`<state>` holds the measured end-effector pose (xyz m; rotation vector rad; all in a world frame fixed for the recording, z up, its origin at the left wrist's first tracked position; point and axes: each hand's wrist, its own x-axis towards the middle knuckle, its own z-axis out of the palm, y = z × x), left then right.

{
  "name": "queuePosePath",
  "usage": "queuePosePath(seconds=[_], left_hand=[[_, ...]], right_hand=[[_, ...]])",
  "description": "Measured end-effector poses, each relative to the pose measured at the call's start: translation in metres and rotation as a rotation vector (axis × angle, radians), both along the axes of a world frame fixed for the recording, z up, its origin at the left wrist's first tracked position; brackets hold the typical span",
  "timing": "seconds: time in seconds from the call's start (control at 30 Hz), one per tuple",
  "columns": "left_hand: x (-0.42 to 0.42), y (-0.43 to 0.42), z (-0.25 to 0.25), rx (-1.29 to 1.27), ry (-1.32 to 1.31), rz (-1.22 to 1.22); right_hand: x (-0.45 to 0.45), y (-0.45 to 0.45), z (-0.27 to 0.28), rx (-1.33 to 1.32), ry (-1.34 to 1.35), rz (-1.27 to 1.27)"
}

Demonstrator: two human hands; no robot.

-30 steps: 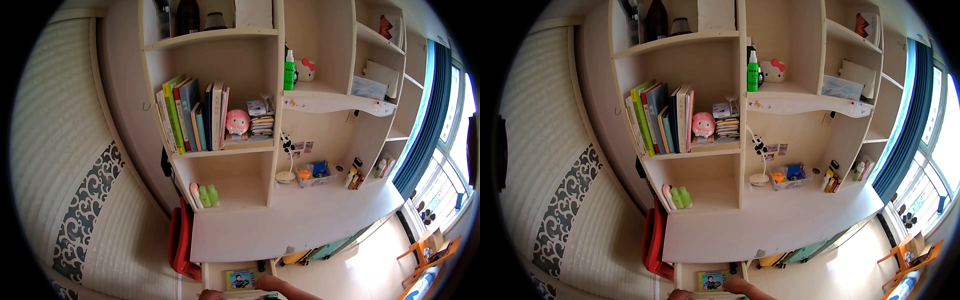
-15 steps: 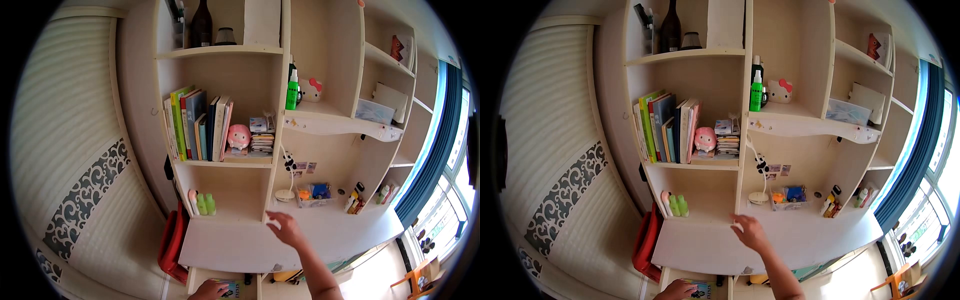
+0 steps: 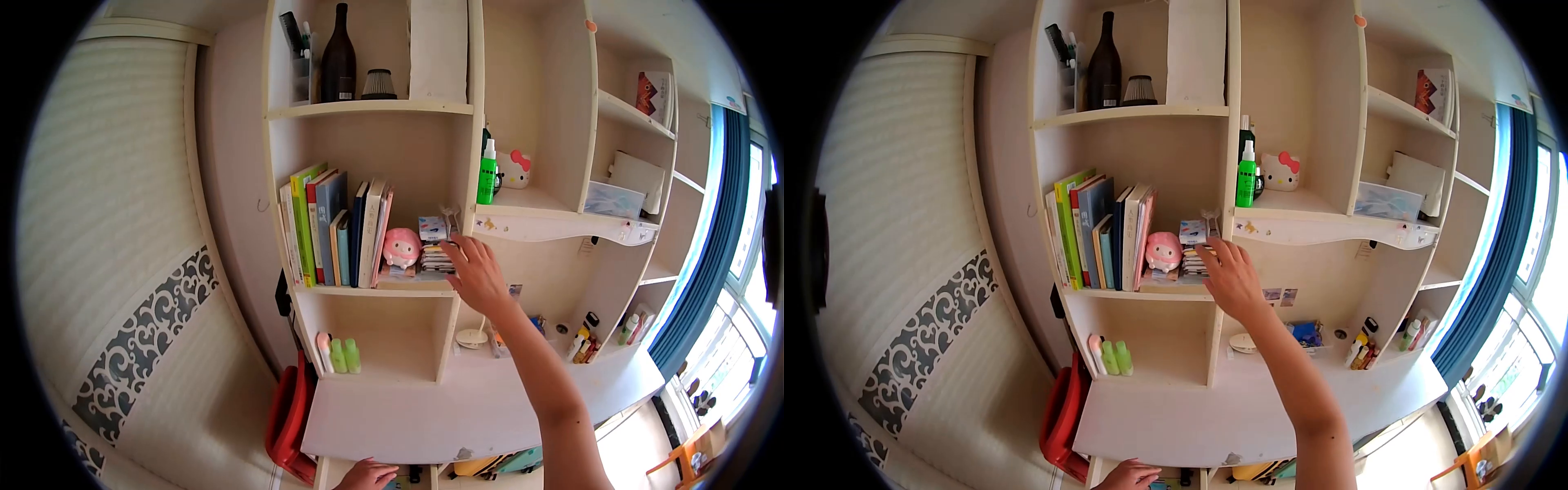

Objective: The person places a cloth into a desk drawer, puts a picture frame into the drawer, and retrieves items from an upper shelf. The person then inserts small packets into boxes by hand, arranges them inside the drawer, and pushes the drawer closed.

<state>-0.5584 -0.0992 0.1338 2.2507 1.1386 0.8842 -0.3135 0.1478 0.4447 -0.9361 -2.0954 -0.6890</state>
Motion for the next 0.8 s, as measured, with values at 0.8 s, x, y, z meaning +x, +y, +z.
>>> queuePosePath(seconds=[0.8], left_hand=[[-0.081, -0.001, -0.012, -0.03, -0.121, -0.03]], right_hand=[[-0.05, 0.059, 0.02, -0.024, -0.458, -0.527]])
